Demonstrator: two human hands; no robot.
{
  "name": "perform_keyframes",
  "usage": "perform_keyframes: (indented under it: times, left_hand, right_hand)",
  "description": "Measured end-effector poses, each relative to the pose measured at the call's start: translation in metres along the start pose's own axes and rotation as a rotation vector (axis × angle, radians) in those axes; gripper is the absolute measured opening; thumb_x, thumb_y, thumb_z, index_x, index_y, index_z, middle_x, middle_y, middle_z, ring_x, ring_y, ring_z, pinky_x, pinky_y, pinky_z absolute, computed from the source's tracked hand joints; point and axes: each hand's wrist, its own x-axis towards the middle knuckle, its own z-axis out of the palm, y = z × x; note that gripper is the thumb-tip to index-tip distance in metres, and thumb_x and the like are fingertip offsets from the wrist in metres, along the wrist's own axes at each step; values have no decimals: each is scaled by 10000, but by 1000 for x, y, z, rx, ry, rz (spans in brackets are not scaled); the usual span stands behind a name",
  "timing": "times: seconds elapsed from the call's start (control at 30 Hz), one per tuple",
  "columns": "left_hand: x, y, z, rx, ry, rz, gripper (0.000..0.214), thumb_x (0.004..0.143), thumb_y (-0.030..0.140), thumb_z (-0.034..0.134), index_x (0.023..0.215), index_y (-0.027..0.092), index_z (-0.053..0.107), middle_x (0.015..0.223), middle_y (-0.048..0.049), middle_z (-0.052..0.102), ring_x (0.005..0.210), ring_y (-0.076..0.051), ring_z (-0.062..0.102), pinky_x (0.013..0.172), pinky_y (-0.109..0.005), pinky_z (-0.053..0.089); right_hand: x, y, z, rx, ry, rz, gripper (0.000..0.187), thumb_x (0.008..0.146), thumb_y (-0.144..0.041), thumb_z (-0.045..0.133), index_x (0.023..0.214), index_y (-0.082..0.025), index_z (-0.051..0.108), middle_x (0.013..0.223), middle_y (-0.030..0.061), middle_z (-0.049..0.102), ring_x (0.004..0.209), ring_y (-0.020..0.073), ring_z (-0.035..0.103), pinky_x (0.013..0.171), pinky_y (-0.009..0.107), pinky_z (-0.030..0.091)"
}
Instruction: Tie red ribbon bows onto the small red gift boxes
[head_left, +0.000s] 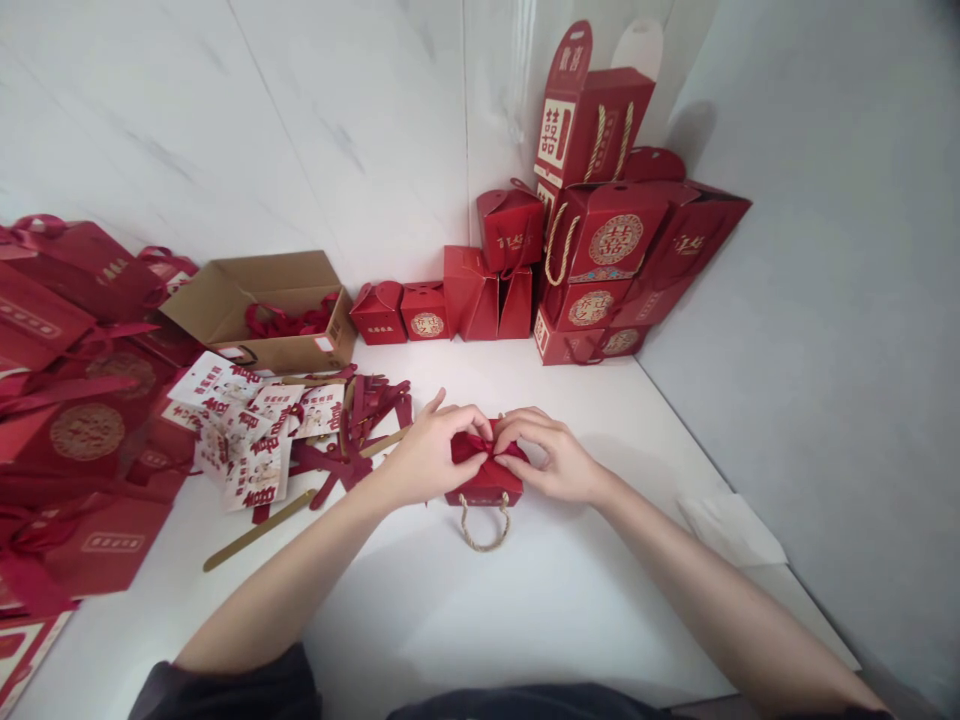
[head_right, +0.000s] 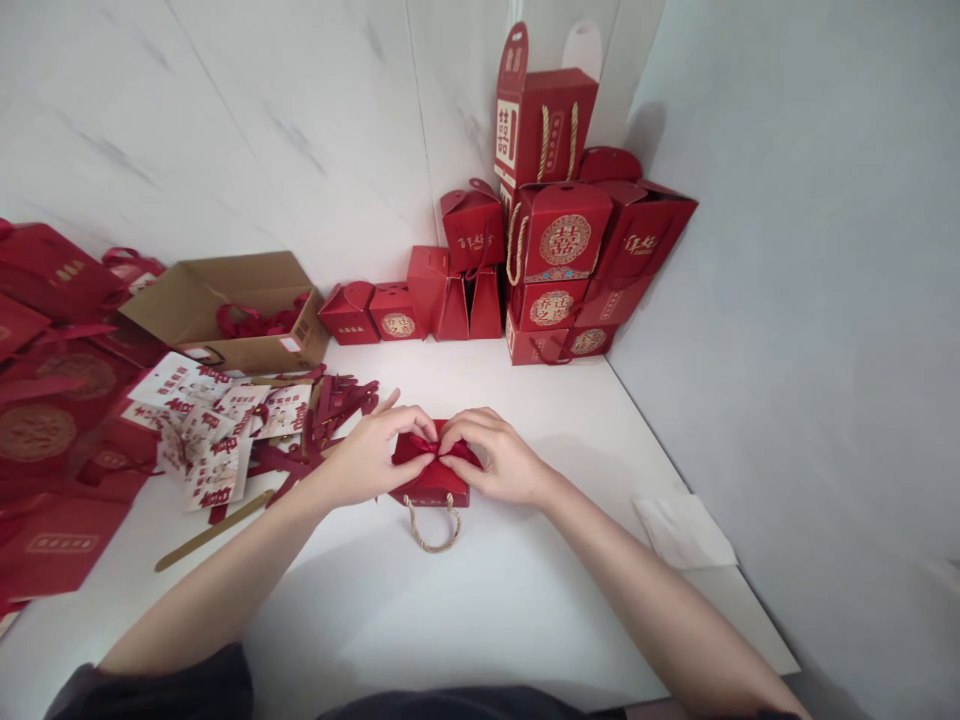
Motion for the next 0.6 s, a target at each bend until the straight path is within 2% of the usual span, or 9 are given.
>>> perform_keyframes:
  times: [0.1,0.2,0.3,0.4,0.5,0.6]
  left_hand:
    - [-5,6,11,206,124,-16,159,796,113,522,914,215,549,863,29,639,774,-131,606,834,-338,477]
    - [-6,5,19,306,200,-20,133,807,103,504,876,207,551,864,8,613,742,-133,586,656,-270,463]
    - [-6,0,20,304,214,46,98,807,99,511,818,192,539,846,1,573,705,-117,562,636,-249,453]
    - [-7,-5,18,264,229,109,87,830,111,511,812,188,549,879,-8,566,735,-109,570,667,-234,468]
    - [-9,-8,17,301,229,154,99,860,127,497,807,184,559,855,-6,583,722,-103,575,671,-228,475]
    - [-11,-11,19,406,230,233,120,883,138,480,804,176,562,825,-9,610,721,-110,589,664,-231,477]
  right_hand:
    - [0,0,1,4,-1,14,106,839,-133,578,874,-233,567,883,18,640,869,181,603,896,376,435]
    - [-1,-2,2,5,-10,21,101,832,-135,583,855,-233,573,856,17,637,861,188,599,900,385,431]
    - [1,-3,1,64,32,111,44,870,-201,568,890,-233,592,898,33,637,899,192,594,898,379,441]
    - [6,-2,0,111,96,271,115,906,-277,533,879,-227,633,1072,61,614,1060,199,561,982,393,400]
    - [12,2,0,204,19,412,158,887,-318,565,853,-223,687,1197,69,584,1188,212,511,1054,413,338]
    - [17,4,-2,360,-90,494,134,817,-318,658,869,-211,720,1246,84,581,1202,226,523,1050,410,354]
